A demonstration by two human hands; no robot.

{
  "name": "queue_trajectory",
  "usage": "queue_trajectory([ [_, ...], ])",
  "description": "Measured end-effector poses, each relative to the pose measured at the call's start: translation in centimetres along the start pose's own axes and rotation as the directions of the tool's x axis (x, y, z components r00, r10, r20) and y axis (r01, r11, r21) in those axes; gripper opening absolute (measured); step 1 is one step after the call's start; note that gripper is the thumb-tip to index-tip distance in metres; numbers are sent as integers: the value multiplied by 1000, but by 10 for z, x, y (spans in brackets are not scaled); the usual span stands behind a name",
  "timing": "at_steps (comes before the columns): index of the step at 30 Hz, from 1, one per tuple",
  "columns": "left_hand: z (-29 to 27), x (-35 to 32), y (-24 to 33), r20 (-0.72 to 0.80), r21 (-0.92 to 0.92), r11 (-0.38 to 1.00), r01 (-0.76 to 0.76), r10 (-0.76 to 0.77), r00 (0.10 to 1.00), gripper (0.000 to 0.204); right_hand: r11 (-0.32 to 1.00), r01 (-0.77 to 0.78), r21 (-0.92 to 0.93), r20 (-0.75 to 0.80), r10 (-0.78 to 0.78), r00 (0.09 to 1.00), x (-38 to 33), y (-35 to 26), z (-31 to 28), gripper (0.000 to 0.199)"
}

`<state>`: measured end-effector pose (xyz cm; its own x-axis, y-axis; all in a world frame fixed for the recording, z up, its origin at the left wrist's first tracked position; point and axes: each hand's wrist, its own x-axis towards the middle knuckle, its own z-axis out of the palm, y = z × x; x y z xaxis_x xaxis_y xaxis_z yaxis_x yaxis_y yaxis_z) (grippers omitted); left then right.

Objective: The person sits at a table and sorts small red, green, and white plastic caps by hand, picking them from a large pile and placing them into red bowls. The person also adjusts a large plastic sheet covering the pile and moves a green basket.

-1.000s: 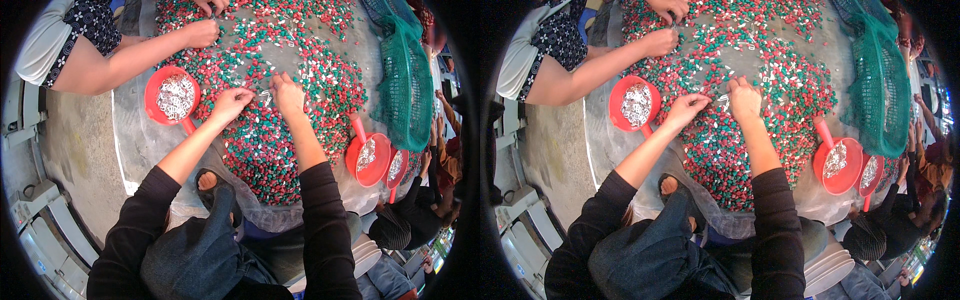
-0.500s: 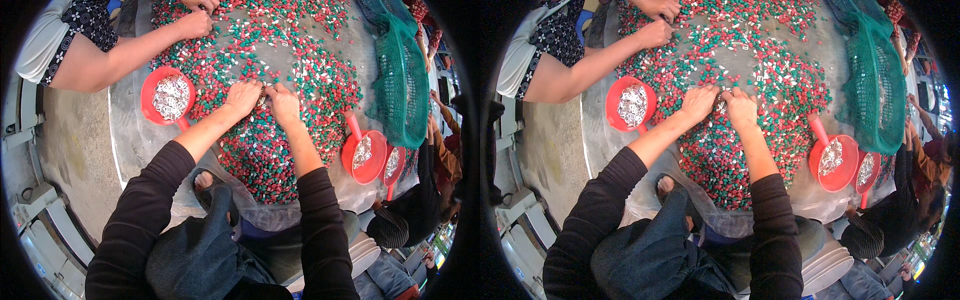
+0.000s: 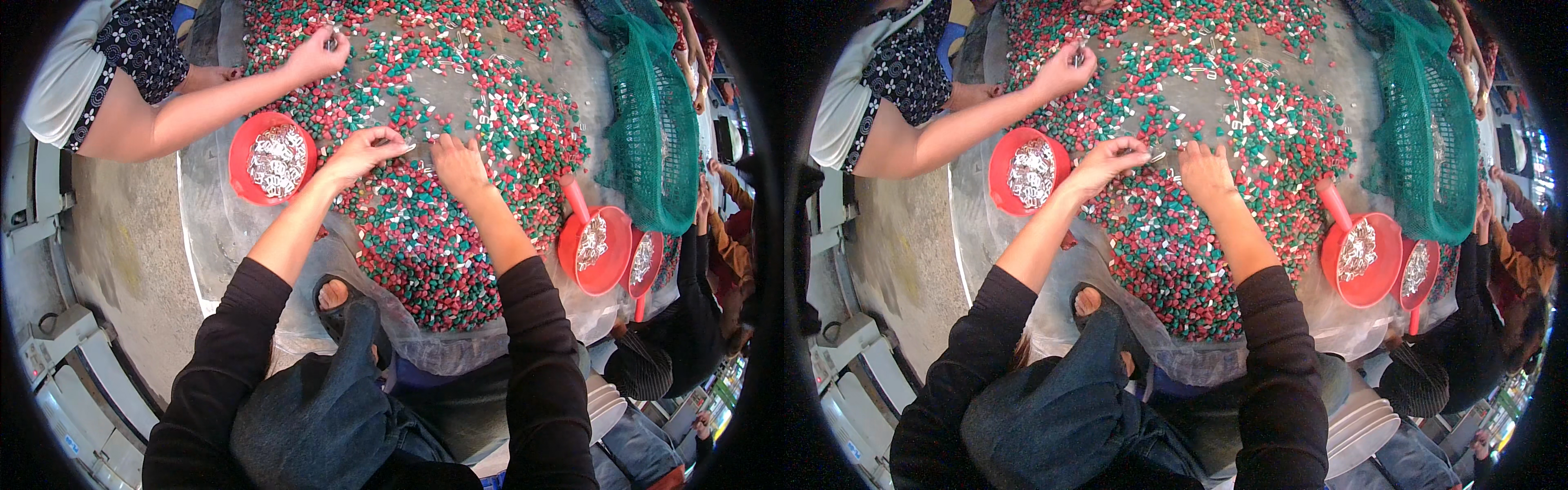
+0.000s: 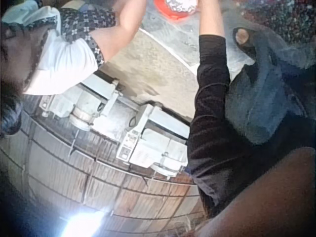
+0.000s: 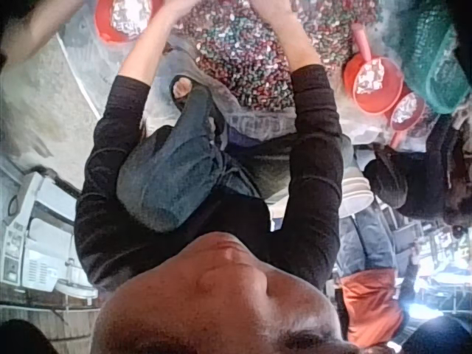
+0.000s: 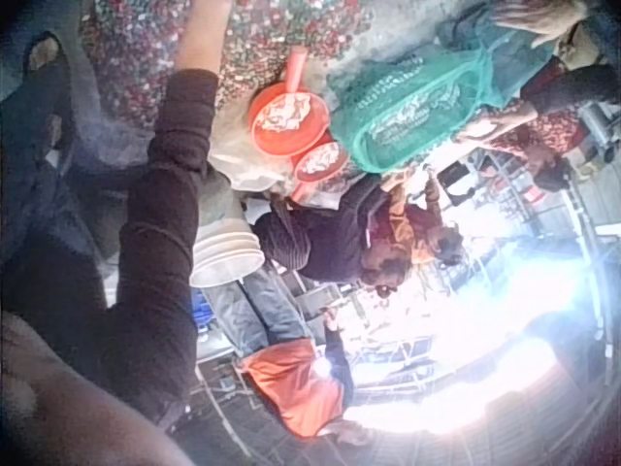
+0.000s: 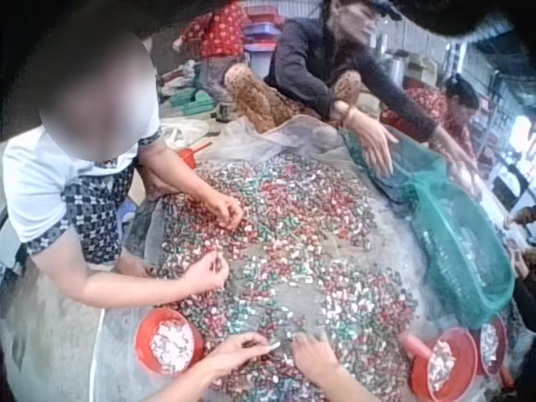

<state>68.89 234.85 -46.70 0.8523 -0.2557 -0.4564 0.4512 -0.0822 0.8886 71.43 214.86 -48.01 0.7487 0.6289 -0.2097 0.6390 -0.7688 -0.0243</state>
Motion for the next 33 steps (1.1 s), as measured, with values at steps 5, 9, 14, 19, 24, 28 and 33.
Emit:
queue_trajectory([
  [5,-7,-11,-5,142,-662,742,102,-10,990,23,975,-162,149,6,163,987,-12,-3,-10,9],
  [9,13,-6,-17,103,-747,651,136,-88,991,26,693,-136,708,-62,254,965,-10,-8,-29,12],
  [14,18,1,-27,116,-850,491,191,-179,977,30,781,-285,555,65,301,951,-3,-3,-30,12],
  [19,20,-7,-26,58,-803,571,171,-211,976,35,975,-220,30,108,216,970,-7,-8,-6,14],
  [24,18,-16,-19,28,-786,601,144,-199,980,38,972,-234,29,139,228,964,-10,-13,-15,15],
  [28,19,-23,-22,-13,-774,614,154,-259,966,43,763,-307,569,202,232,951,-11,-15,-31,13],
  [33,21,-21,-33,-22,-827,548,128,-260,965,39,870,-213,445,-62,267,962,19,-19,-15,10],
])
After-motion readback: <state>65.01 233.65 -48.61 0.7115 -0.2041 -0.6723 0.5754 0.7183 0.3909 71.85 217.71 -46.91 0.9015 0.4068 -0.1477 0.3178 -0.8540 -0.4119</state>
